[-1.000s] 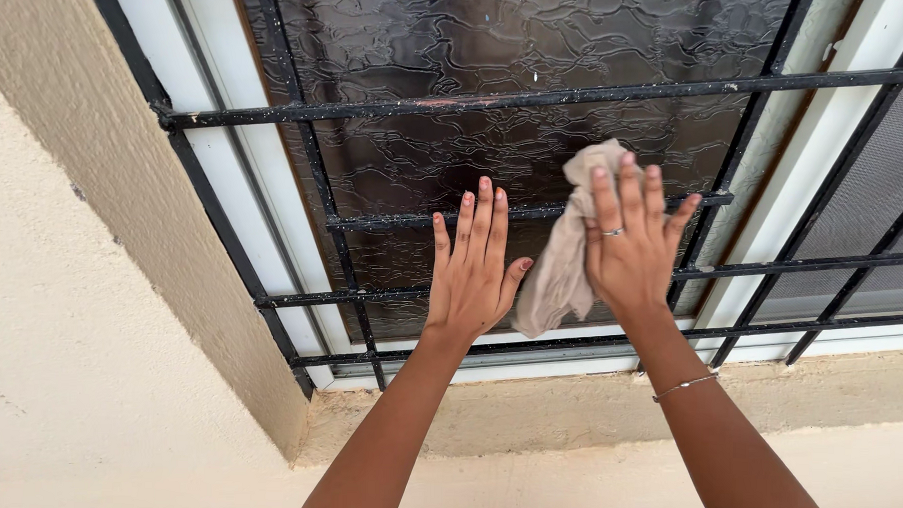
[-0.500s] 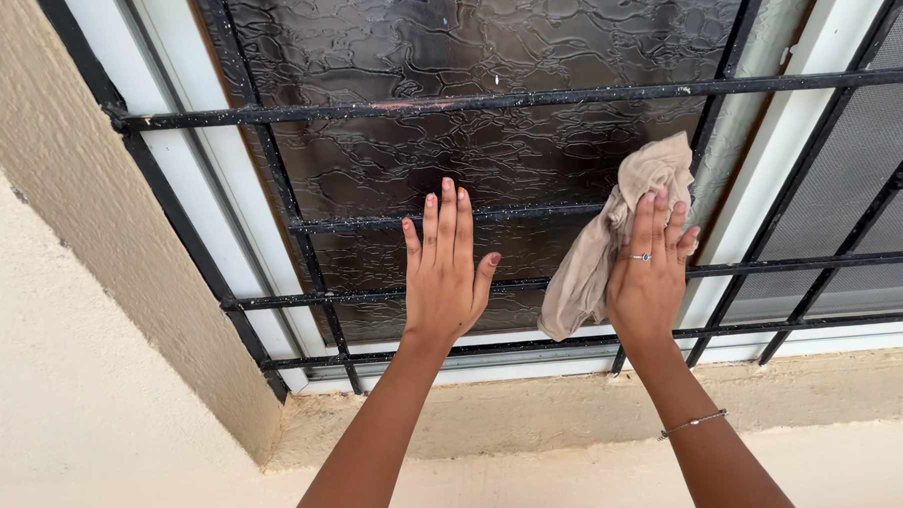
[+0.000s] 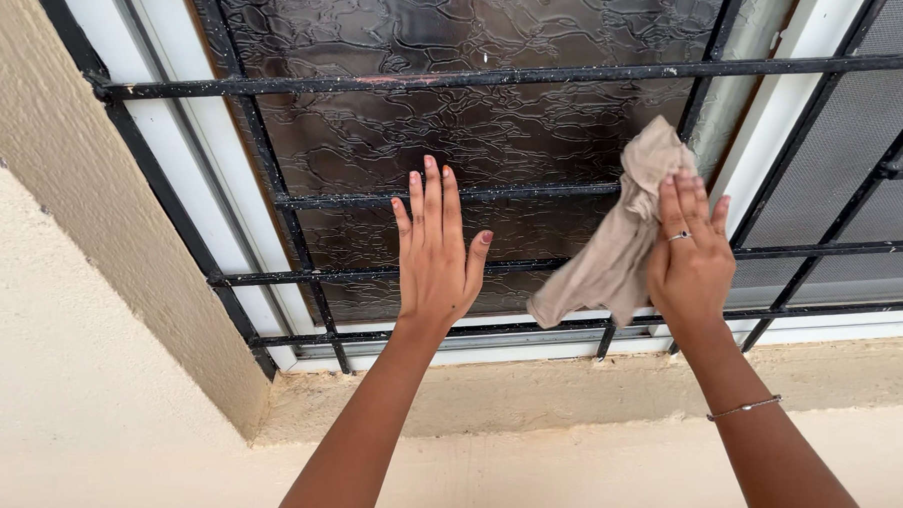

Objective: The person wipes a textured glass window pane and its black metal security bars using a cloth. They systematically clean the lower and middle sections of the window, moving the cloth back and forth across the glass and bars.

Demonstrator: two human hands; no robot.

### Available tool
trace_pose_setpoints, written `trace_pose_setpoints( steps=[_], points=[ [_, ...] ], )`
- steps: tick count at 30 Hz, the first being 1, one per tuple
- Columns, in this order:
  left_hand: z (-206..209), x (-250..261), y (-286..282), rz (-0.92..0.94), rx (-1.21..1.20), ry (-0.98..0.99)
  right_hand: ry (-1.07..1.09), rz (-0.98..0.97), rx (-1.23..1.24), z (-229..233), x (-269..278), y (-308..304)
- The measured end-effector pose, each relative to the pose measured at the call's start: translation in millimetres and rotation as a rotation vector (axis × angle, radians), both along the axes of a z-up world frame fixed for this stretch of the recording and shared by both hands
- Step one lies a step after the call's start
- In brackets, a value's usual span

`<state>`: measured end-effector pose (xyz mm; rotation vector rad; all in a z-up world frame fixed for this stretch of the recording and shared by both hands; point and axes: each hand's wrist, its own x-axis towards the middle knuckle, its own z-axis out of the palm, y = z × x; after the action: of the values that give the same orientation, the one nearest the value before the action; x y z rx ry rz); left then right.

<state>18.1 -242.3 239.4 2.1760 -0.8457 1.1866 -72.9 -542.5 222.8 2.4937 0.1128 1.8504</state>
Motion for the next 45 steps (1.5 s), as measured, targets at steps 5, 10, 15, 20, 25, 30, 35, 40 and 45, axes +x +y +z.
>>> trace_pose_setpoints(
  steps=[5, 10, 15, 20, 25, 30, 35, 40, 45],
  points=[
    [-12.4, -9.5, -36.5, -0.068, 0.126, -0.022, 0.049, -0.087, 0.202, -56.1, -1.1, 5.3],
    [-19.0, -22.2, -80.7, -0.164, 0.178, -0.061, 0.049, 0.074, 0.484, -29.7, -33.2, 2.3],
    [-10.3, -17.5, -99.8, -0.158, 0.176, -0.071, -0.01, -0.131, 0.17, -25.6, 17.5, 22.6],
    [-10.8, -14.2, -100.1, -0.15, 0.167, -0.063, 0.023, 0.013, 0.272, -51.1, 16.4, 15.6],
    [-10.2, -24.4, -85.1, -0.181, 0.146, -0.032, 0.215, 0.064, 0.01, -18.9, -23.4, -12.5],
    [16.2, -15.4, -54.0, -0.109, 0.047, -0.042, -0.108, 0.151, 0.049, 64.6, -59.2, 11.6],
    [38.3, 6.0, -25.5, 0.0, 0.005, -0.037, 0.253, 0.065, -0.038, 100.6, 4.2, 66.7],
    [34.0, 11.8, -13.2, 0.076, 0.122, -0.08, 0.067, 0.155, -0.016, 64.7, 22.5, 88.1],
    [31.2, 13.0, -14.0, 0.055, 0.1, -0.106, 0.024, 0.088, 0.012, 62.4, 18.1, 68.8]
  ],
)
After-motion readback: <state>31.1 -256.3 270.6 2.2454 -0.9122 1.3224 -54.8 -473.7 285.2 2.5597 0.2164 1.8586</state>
